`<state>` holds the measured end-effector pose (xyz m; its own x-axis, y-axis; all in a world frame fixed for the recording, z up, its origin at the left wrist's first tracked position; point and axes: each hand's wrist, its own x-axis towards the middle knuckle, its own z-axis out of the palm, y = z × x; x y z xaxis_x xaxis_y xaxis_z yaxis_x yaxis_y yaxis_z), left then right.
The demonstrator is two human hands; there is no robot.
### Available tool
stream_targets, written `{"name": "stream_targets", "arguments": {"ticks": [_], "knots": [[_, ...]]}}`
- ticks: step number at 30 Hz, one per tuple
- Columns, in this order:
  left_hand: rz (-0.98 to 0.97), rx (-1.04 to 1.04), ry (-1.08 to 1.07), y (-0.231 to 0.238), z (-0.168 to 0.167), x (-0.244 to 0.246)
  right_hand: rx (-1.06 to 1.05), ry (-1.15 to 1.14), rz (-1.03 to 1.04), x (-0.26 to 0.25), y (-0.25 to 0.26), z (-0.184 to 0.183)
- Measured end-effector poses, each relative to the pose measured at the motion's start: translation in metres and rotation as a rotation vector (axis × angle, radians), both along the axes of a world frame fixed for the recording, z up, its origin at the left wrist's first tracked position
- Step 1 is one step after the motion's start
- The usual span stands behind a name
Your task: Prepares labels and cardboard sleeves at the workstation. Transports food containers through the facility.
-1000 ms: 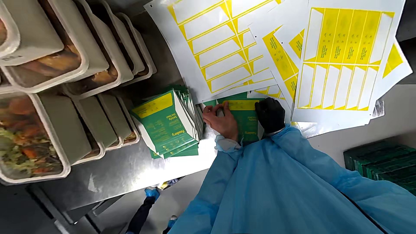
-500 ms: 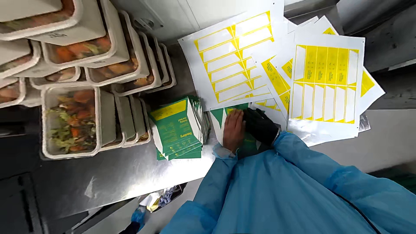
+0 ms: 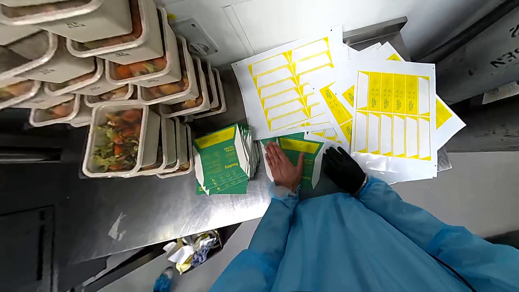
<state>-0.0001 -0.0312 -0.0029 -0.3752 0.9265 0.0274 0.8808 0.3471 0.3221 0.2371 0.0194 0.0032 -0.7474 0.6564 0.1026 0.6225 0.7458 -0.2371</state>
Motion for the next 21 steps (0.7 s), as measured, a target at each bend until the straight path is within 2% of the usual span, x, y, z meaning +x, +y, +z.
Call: {"name": "stream_targets", "arguments": {"ticks": [1, 3, 5, 7, 11, 14, 18, 20, 21], "knots": [[-0.122, -0.005, -0.017, -0.011, 0.005, 0.0, -0.013, 0.031, -0.019, 0.01, -0.001, 0.004], [-0.33, -0.163, -0.009, -0.04, 0.014, 0.006, -0.05, 0.095, -0.082, 0.03, -0.005, 0.01], [-0.451, -0.357, 0.02, -0.068, 0.025, 0.013, -0.096, 0.102, -0.127, 0.05, -0.007, 0.009], [-0.517, -0.415, 0.025, -0.087, 0.031, 0.019, -0.131, 0.077, -0.129, 0.066, -0.003, 0.005], [-0.613, -0.177, 0.11, -0.125, 0.02, 0.021, -0.13, 0.106, -0.072, 0.084, 0.009, 0.008], [-0.636, 0.073, 0.113, -0.146, 0.038, 0.007, -0.096, 0.203, -0.025, 0.083, 0.021, 0.018], [-0.392, 0.496, 0.16, -0.159, 0.113, -0.011, -0.073, 0.339, 0.057, 0.048, 0.031, 0.024], [-0.242, 0.549, 0.281, -0.153, 0.135, -0.031, -0.101, 0.323, 0.14, 0.011, 0.029, 0.023], [-0.169, 0.526, 0.339, -0.147, 0.135, -0.045, -0.129, 0.299, 0.185, -0.01, 0.025, 0.022]]}}
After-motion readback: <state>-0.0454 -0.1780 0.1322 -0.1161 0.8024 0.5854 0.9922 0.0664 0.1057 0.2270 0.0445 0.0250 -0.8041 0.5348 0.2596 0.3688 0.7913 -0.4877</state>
